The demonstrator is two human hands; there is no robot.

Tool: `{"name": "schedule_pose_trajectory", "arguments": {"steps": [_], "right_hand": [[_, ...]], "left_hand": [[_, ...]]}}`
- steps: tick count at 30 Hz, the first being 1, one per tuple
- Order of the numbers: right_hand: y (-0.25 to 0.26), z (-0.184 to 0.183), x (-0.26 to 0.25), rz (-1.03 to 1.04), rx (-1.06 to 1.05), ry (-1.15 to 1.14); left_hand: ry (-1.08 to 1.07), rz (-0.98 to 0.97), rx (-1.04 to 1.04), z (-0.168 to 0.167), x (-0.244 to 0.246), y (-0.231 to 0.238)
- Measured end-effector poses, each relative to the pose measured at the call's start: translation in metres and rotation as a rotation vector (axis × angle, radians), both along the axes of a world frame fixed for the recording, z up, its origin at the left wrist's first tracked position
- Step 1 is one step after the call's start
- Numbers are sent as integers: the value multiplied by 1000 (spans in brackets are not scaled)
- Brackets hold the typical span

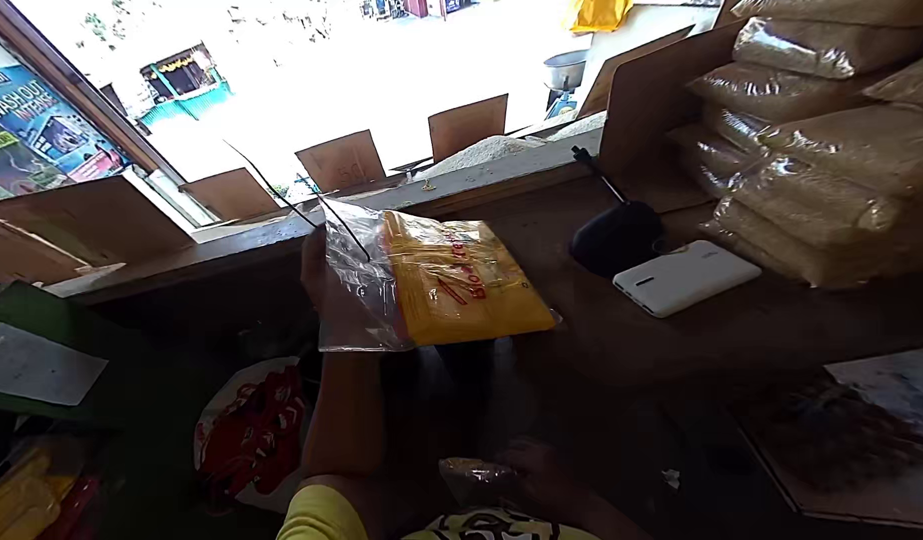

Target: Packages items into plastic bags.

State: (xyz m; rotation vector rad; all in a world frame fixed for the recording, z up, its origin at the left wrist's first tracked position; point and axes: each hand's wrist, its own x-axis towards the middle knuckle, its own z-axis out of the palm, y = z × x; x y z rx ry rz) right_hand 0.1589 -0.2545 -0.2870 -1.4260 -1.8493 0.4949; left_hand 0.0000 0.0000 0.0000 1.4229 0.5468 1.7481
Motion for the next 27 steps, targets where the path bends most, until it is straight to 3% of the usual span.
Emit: {"name": "schedule_pose_trajectory", "arguments": {"steps": [2,5,7,13,17,22,27], "right_hand": [[5,12,-15,24,-40,4],[17,33,-46,33,-105,55],[31,47,-69,26,-76,73],[80,125,-147,78,32,10],[114,177,-200,171,29,10],[144,224,-263,276,109,-53],[159,266,-316,346,20,-34]], "left_hand": [[159,64,102,29,-44,-28],[164,109,292,37,-99,-49],[252,200,341,29,-140,-67],[659,715,472,-17,-287,-133],[702,833,472,-30,-365,-177],[628,845,455,-37,-413,-208],[570,832,452,-45,-408,-218]]}}
